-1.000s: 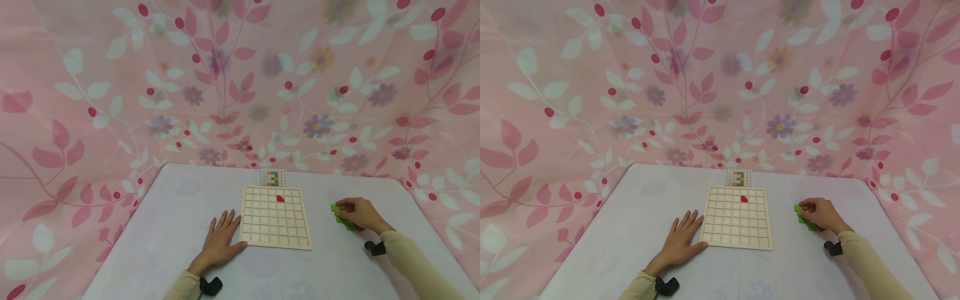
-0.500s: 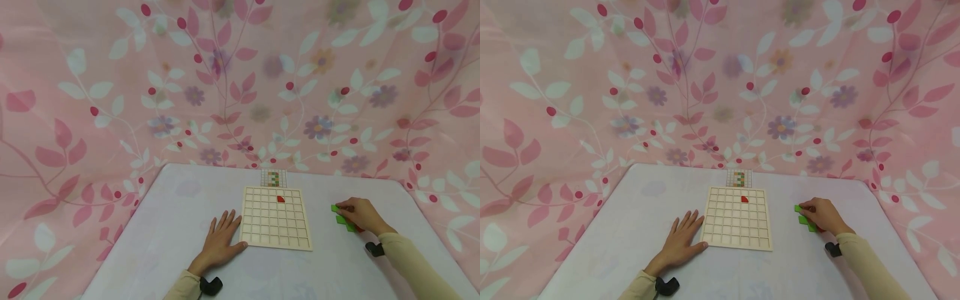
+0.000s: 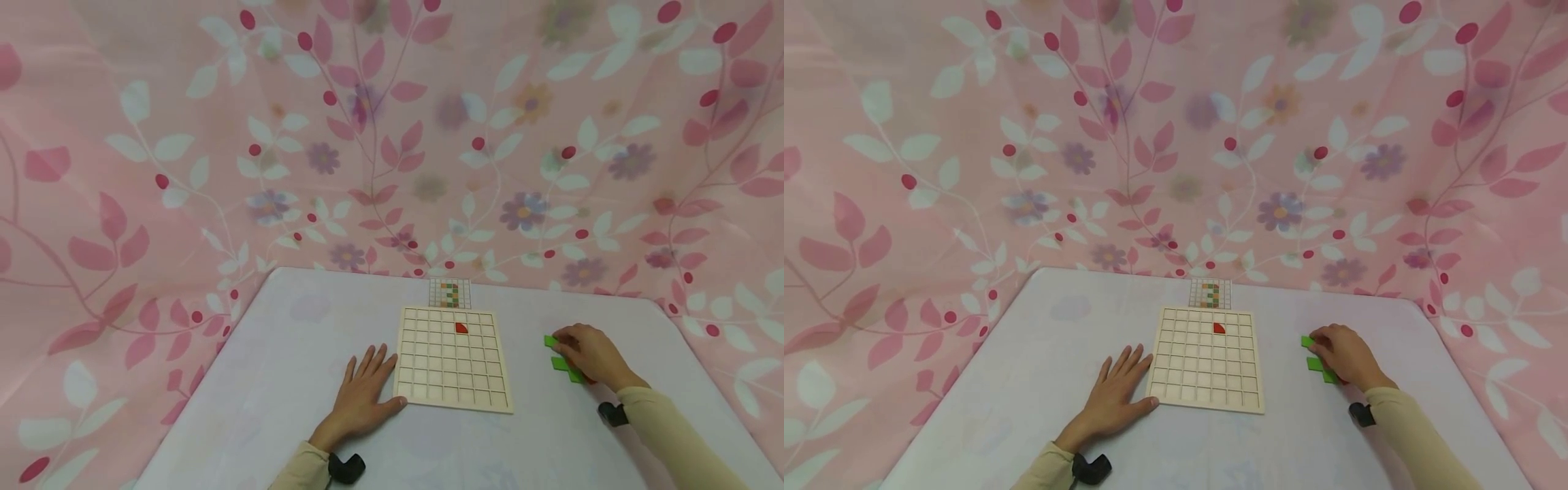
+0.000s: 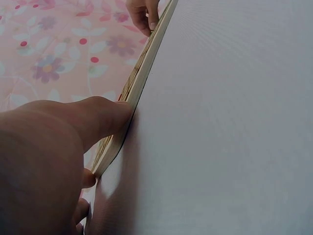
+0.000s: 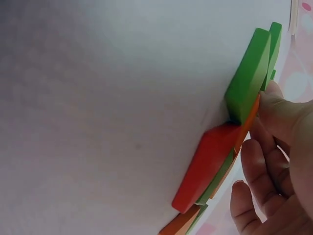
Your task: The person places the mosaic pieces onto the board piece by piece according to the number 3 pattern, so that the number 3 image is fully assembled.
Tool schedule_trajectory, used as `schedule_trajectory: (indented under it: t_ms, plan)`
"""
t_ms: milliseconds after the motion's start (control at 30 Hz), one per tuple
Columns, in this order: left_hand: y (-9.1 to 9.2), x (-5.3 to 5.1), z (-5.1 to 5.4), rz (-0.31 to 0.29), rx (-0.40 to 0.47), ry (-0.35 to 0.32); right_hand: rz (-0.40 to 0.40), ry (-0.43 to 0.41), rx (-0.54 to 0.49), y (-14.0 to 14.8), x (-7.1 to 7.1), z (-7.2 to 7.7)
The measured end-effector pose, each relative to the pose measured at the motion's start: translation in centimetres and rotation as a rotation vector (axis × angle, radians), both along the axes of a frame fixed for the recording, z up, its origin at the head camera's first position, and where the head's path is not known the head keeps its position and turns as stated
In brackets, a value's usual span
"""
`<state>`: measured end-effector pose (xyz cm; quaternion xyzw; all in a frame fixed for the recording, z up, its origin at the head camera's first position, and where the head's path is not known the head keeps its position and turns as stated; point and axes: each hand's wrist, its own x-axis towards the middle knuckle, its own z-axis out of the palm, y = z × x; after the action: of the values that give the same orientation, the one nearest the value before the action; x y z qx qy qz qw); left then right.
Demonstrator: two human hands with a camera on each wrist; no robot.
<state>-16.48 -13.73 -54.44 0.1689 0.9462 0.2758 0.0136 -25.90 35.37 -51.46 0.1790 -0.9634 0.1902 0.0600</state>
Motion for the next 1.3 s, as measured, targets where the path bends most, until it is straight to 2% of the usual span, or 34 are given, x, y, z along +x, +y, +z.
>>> schedule_trajectory:
  t_ms: [200, 433, 667, 1300]
  plan:
    - [0.0, 0.0, 0.1, -0.003, 0.002, -0.002, -0.007, -0.039, 0.017, -0.2, -0.5, -0.3]
    - [-0.1, 0.1, 0.2, -0.003, 0.006, -0.005, -0.014, -0.014, -0.018, -1.1, -0.5, -0.2]
    - [-0.1, 0.1, 0.4, -0.002, 0.005, -0.01, 0.002, 0.027, -0.034, -3.5, -0.9, 0.6]
    - [-0.2, 0.0, -0.1, -0.006, 0.001, -0.004, 0.085, 0.021, -0.054, -10.8, -2.6, 1.2]
